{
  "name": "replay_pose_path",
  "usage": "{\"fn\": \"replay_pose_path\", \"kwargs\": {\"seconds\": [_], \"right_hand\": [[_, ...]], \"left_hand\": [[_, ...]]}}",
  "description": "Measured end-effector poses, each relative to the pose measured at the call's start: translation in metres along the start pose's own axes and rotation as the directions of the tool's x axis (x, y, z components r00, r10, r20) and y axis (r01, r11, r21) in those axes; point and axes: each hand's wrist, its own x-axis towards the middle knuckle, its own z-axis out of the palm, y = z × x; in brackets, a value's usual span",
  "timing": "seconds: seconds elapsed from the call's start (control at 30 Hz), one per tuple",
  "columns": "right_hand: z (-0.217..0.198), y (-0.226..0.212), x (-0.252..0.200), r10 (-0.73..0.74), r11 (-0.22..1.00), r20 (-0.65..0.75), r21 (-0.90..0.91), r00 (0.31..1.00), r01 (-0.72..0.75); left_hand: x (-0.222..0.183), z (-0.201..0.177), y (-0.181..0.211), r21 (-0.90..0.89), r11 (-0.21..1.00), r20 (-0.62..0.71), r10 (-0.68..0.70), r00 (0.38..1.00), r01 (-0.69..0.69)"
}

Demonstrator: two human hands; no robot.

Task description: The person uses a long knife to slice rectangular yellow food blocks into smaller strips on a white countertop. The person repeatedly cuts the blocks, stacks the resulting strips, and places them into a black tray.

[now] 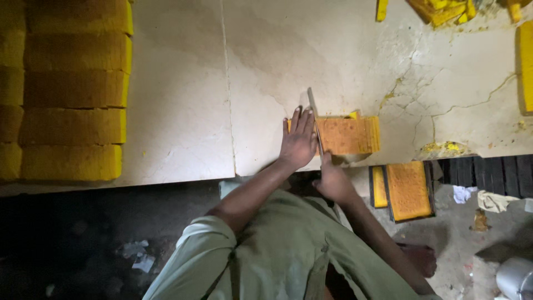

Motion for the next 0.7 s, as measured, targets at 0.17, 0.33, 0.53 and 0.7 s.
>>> {"fn": "replay_pose_path", "kwargs": {"seconds": [0.17, 0.33, 0.53, 0.7], "right_hand": [[-0.047, -0.043, 0.043, 0.113, 0.993, 0.038, -0.017, 0.993, -0.113], [-0.046, -0.059, -0.037, -0.151, 0.987, 0.048, 0.065, 0.987, 0.148], [0.004, -0.013, -0.068, 0.036, 0.999, 0.08, 0.025, 0.996, -0.039], [0.003, -0.004, 0.013, 0.169, 0.985, 0.102, -0.036, 0.98, -0.166]], "left_hand": [[0.005, -0.002, -0.009, -0.045, 0.999, 0.027, 0.016, 1.0, -0.015], [0.006, -0.002, -0.01, 0.004, 1.0, 0.046, 0.01, 0.999, -0.01], [0.006, -0.002, -0.004, -0.009, 1.0, 0.037, 0.0, 0.999, 0.0], [0.004, -0.006, -0.013, -0.133, 0.989, -0.029, 0.056, 0.998, -0.059]]}}
